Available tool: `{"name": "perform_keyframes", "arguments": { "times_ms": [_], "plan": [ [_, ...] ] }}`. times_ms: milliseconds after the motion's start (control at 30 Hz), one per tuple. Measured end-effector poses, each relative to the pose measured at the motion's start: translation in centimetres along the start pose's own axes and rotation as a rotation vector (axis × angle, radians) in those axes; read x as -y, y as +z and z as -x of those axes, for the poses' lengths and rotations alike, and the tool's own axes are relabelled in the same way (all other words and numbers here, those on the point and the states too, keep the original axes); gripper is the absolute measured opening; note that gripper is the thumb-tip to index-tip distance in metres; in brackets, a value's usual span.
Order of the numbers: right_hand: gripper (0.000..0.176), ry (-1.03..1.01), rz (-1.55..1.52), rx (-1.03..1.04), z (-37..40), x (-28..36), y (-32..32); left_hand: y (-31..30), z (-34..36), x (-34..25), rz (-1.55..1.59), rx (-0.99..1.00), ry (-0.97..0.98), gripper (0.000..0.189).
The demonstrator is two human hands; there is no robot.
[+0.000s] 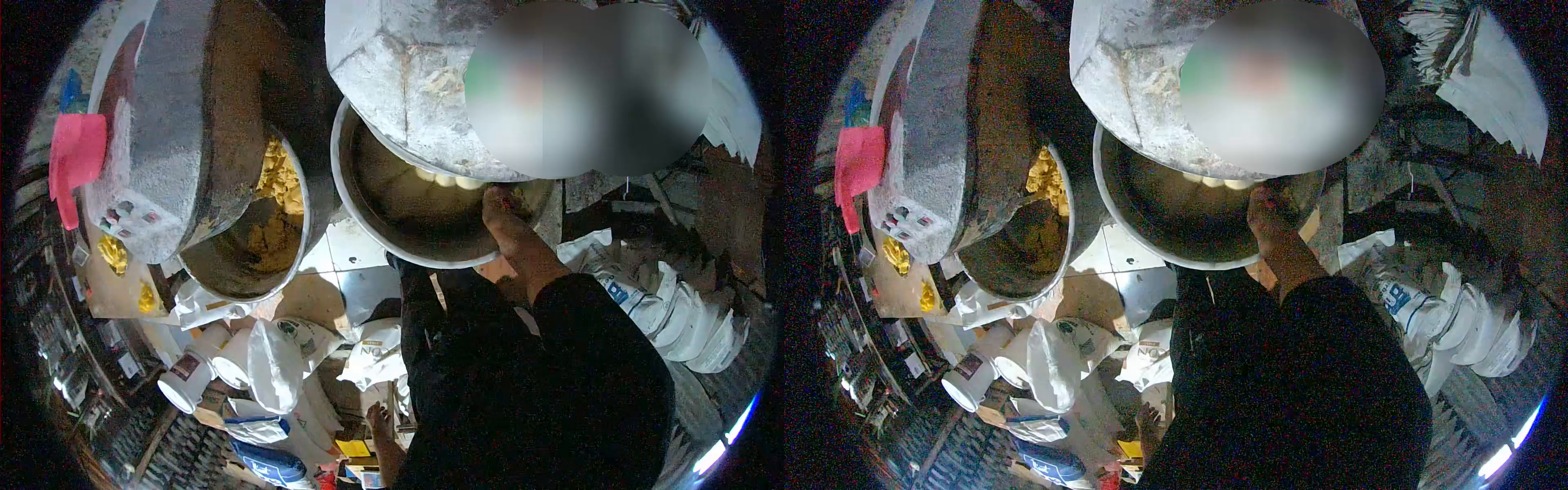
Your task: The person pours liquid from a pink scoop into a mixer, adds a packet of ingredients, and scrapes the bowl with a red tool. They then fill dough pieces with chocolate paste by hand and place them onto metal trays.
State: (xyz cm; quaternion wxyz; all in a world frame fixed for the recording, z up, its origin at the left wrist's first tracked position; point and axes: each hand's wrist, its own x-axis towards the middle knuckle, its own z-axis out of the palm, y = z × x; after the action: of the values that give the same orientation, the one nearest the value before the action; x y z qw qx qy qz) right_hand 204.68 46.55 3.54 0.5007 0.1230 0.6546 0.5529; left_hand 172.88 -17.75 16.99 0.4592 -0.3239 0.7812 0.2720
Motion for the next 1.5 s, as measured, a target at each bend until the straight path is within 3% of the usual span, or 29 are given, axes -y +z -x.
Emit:
{"name": "perform_keyframes", "arguments": {
  "times_ms": [400,467,500,1133,1267,1500],
  "plan": [
    [0.021,0.005,-0.001,-0.006,-1.1,-0.3,0.7,0.2,1.6,1.0,-0.007,0.001,0.056,0.025],
    [0.022,0.007,-0.003,-0.008,-1.2,-0.3,0.7,0.5,1.7,1.2,-0.013,-0.006,0.046,0.025],
    [0.022,0.005,-0.004,-0.009,-1.2,-0.5,0.7,0.9,0.9,1.0,0.030,-0.046,-0.068,0.024],
    [0.026,-0.010,0.037,-0.003,-3.4,-1.7,2.5,1.3,-0.6,2.5,0.029,0.088,-0.025,0.023],
    [0.027,-0.007,0.045,0.003,-3.4,-2.0,2.9,2.5,-0.9,1.0,0.035,-0.092,-0.042,0.023],
    [0.029,-0.004,0.036,0.033,-3.4,-2.8,3.5,2.6,-3.2,0.0,0.082,0.045,-0.048,0.023]
  ]
}}
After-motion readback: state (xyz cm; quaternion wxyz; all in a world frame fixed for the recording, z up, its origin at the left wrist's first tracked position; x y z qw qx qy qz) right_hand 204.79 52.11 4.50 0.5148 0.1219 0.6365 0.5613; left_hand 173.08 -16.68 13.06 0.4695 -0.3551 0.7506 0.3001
